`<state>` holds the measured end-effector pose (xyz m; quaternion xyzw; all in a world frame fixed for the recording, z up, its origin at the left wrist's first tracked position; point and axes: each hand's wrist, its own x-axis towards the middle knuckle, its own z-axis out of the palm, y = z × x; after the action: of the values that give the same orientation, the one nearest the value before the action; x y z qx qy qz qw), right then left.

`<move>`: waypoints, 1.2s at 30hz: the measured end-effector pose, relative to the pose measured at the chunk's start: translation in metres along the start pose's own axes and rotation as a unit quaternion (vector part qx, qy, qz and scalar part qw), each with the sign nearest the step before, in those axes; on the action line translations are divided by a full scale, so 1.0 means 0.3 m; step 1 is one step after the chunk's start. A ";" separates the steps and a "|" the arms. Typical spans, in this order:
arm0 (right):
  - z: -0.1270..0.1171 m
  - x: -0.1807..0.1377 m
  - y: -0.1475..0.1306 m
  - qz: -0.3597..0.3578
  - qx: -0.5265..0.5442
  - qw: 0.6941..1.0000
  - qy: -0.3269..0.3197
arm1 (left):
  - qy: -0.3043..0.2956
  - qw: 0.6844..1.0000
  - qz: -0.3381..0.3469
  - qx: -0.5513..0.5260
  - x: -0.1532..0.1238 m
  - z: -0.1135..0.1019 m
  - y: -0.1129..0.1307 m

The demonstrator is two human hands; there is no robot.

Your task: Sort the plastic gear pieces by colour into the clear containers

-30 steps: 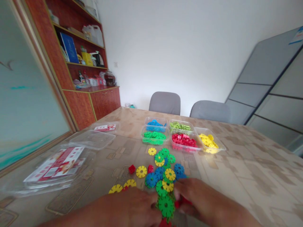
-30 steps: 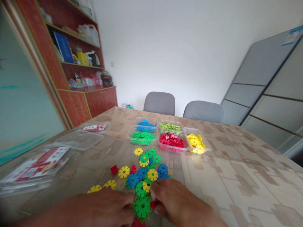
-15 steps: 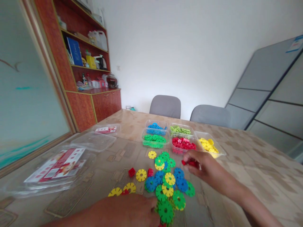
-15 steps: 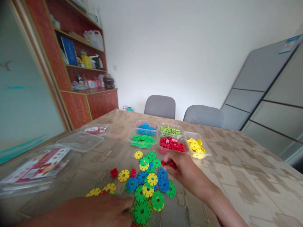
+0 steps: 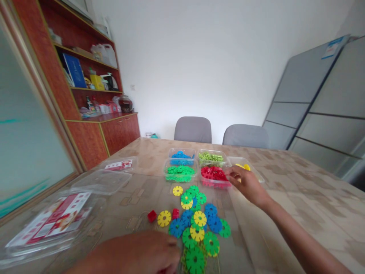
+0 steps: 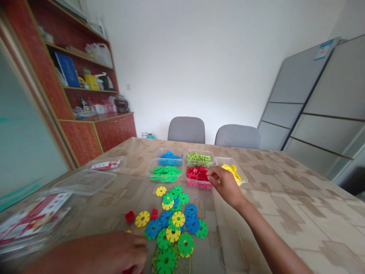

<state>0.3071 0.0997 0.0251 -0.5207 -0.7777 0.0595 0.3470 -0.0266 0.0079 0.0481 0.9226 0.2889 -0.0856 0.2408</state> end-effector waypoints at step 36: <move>0.149 -0.250 0.007 0.055 0.145 0.987 -0.034 | 0.331 0.930 0.117 -0.110 0.471 -0.203 -0.198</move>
<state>0.2980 0.0487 -0.0452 -0.5044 -0.7423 0.2086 0.3887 0.0562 0.1500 0.0355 0.8936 0.2501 0.2857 0.2396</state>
